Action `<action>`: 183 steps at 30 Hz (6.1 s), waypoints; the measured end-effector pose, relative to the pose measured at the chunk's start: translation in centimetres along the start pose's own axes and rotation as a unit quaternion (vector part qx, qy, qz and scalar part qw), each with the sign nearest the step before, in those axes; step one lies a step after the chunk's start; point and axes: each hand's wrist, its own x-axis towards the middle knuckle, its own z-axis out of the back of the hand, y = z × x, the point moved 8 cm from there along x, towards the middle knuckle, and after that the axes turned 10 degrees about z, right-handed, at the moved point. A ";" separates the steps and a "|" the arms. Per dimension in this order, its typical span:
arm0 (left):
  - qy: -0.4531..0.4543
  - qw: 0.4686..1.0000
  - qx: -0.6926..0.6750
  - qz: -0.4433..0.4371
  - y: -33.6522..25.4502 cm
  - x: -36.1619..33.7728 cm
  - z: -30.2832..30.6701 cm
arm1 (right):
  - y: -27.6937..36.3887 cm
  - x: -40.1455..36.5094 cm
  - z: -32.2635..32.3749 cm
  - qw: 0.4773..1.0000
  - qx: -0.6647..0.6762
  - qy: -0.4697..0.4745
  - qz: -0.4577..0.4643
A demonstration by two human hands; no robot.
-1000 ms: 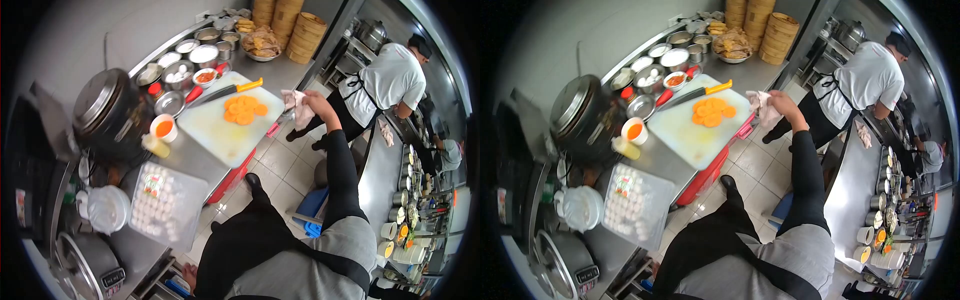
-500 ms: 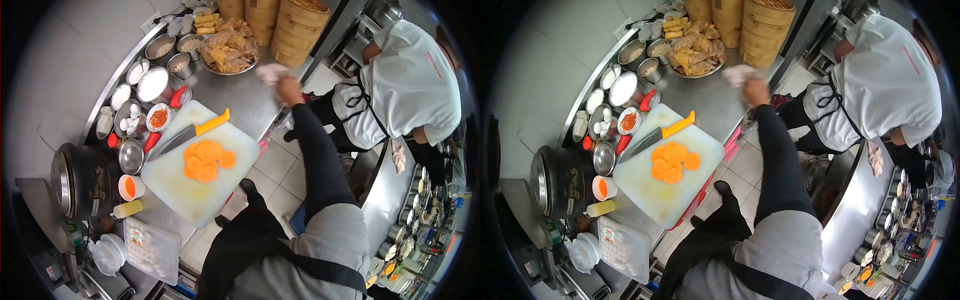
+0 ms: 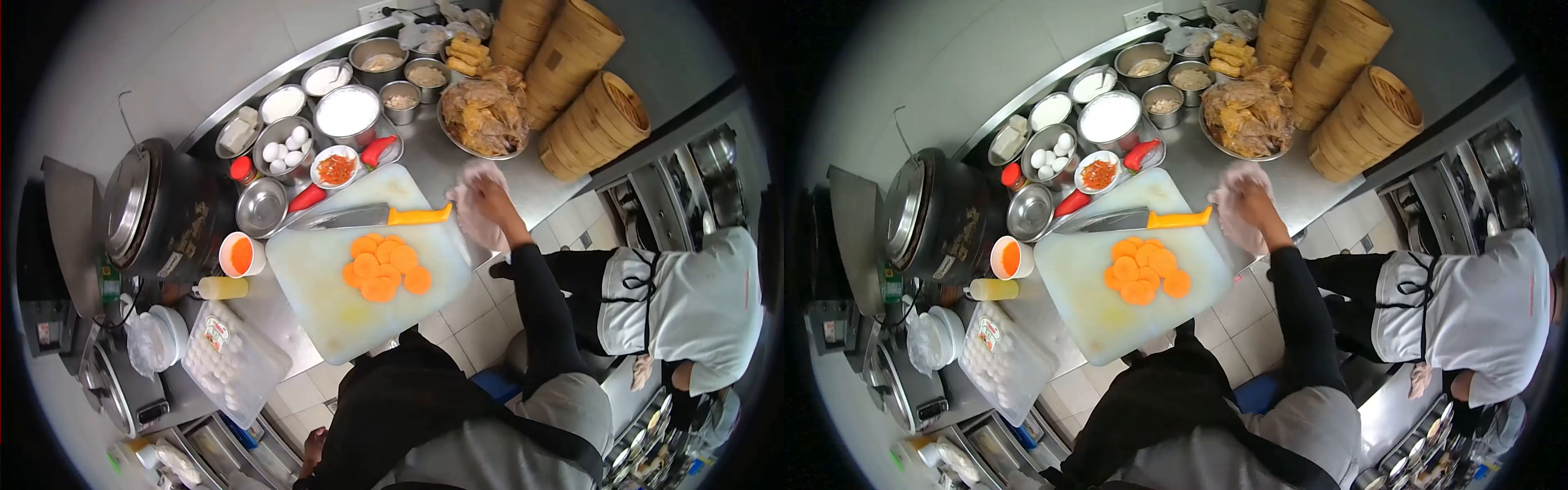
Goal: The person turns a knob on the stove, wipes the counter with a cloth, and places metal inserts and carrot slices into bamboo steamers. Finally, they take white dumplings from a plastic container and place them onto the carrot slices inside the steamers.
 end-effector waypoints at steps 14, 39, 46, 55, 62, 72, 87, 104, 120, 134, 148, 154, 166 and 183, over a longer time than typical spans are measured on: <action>-0.009 0.991 -0.120 0.063 -0.1 -8.9 -4.1 | 0.3 10.2 -7.6 0.939 -0.137 0.116 0.292; 0.102 0.697 -0.679 -0.206 -22.9 -11.0 21.2 | 65.4 -5.7 1.5 0.782 0.461 0.311 0.281; -0.283 0.899 -0.277 -0.188 -1.5 0.5 42.0 | 62.6 -11.1 -9.3 0.895 0.263 0.360 -0.001; -0.479 0.850 0.038 -0.216 -3.4 18.0 51.7 | 74.5 -16.4 -14.8 0.867 0.288 0.403 0.057; -0.550 0.821 0.131 -0.080 13.9 15.8 50.3 | 68.4 -18.6 -14.5 0.903 0.249 0.348 -0.039; -0.359 0.713 -0.594 -0.102 29.5 12.8 38.7 | 57.1 -13.7 -16.6 0.937 0.302 0.087 -0.153; -0.196 0.905 -0.316 -0.206 -1.2 10.2 51.0 | 60.9 -6.4 -19.7 0.988 0.117 0.096 -0.013; -0.138 0.901 -0.394 -0.121 -6.2 20.9 54.7 | 62.1 -7.3 -19.9 0.980 0.169 0.096 -0.050; -0.391 0.883 -0.191 -0.177 3.9 7.2 51.1 | 55.2 -9.9 -20.3 0.970 0.171 0.063 -0.162; -0.335 0.846 0.018 -0.414 -1.7 10.0 47.9 | 68.2 -31.4 -28.9 0.897 0.190 -0.060 -0.393; -0.096 0.807 0.320 -0.488 -12.3 4.9 49.2 | 89.3 -67.6 -39.6 0.606 0.256 -0.034 -0.752; 0.312 0.696 0.269 -0.588 -10.1 -9.5 37.9 | 95.1 -68.5 -41.8 0.576 0.312 -0.130 -0.744; 0.384 0.653 0.476 -0.447 13.7 8.2 27.4 | 106.9 -76.4 -49.2 0.485 0.374 -0.257 -0.748; 0.285 0.714 0.507 -0.389 17.7 14.6 29.7 | 105.5 -77.2 -48.5 0.451 0.414 -0.333 -0.717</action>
